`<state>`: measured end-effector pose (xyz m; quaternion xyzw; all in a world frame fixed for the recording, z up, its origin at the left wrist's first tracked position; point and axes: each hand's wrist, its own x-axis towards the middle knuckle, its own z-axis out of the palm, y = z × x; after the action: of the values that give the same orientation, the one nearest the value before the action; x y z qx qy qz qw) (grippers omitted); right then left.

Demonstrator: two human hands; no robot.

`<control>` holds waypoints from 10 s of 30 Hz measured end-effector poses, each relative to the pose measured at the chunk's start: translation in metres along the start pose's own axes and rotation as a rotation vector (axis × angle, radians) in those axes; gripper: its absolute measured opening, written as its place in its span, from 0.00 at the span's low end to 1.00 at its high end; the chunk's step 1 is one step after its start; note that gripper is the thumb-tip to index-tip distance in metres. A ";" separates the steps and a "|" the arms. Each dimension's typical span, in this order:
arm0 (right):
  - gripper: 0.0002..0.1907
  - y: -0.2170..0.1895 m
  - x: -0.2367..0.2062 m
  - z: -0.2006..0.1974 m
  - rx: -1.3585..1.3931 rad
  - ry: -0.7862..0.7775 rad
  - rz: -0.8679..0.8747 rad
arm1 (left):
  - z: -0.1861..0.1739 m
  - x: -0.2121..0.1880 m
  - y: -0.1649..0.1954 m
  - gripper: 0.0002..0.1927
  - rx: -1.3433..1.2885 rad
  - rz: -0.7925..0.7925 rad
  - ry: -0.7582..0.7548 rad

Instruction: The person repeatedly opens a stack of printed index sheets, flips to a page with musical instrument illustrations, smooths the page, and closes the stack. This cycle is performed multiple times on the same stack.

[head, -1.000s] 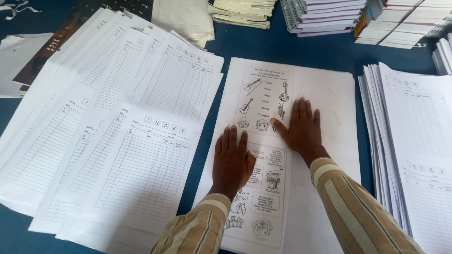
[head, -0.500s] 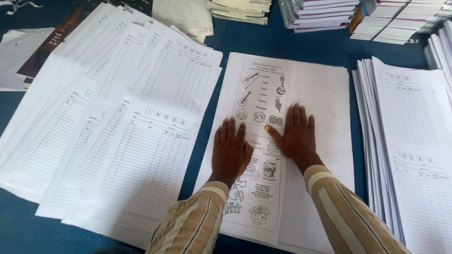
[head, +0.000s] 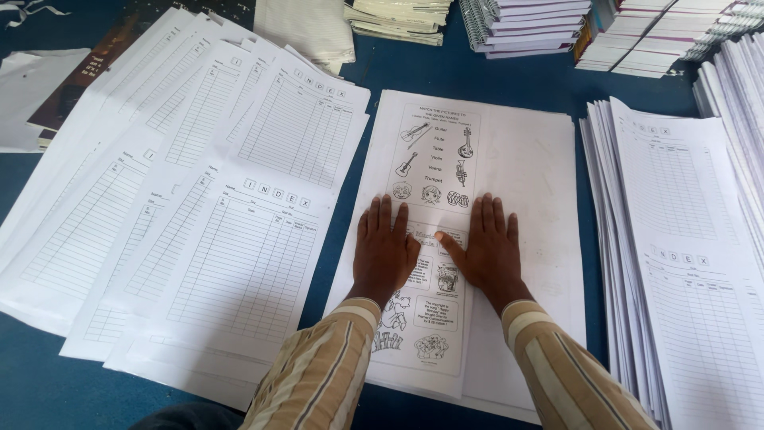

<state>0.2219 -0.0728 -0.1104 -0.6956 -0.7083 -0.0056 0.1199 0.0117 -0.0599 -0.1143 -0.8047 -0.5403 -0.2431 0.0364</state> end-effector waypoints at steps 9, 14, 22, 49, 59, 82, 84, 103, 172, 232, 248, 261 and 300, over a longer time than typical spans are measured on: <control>0.55 -0.009 -0.025 -0.003 -0.003 -0.009 -0.009 | 0.004 0.003 -0.003 0.31 -0.009 0.002 -0.010; 0.55 -0.012 -0.036 -0.006 0.000 0.000 -0.031 | 0.006 0.003 -0.004 0.31 -0.007 0.005 -0.012; 0.54 -0.016 -0.054 -0.009 -0.057 -0.059 -0.078 | 0.009 0.003 -0.005 0.31 0.016 0.012 -0.011; 0.63 -0.016 -0.116 -0.028 -0.084 -0.134 -0.468 | 0.009 0.006 -0.005 0.32 0.044 -0.001 -0.071; 0.62 -0.009 -0.131 -0.030 -0.070 -0.063 -0.579 | 0.011 0.005 -0.005 0.31 0.030 0.007 -0.020; 0.72 0.003 -0.130 -0.052 0.163 -0.442 -0.450 | 0.010 0.002 -0.006 0.32 0.053 0.023 -0.026; 0.70 0.002 -0.130 -0.055 0.207 -0.465 -0.391 | 0.009 0.000 -0.007 0.31 0.047 0.025 -0.022; 0.34 -0.052 -0.087 -0.078 1.007 -0.142 0.813 | -0.018 0.001 0.004 0.28 0.026 0.056 -0.078; 0.30 -0.029 -0.111 -0.016 0.182 0.228 0.069 | -0.067 0.082 -0.056 0.16 -1.152 -0.559 -0.373; 0.33 -0.031 -0.110 -0.028 0.114 0.156 0.082 | -0.093 0.024 -0.087 0.10 -0.383 -0.447 -0.109; 0.30 -0.041 -0.109 -0.029 0.143 0.180 0.091 | -0.072 0.012 -0.055 0.25 -0.243 -0.220 -0.397; 0.18 0.046 -0.083 -0.051 0.060 0.020 0.271 | -0.065 0.003 -0.057 0.27 -0.136 -0.164 -0.383; 0.17 0.086 -0.048 -0.100 0.270 -0.048 0.800 | -0.062 0.002 -0.060 0.37 -0.286 -0.266 -0.350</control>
<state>0.3233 -0.1344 -0.0353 -0.8936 -0.3796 0.1506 0.1861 -0.0631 -0.0530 -0.0710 -0.7534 -0.5996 -0.1767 -0.2040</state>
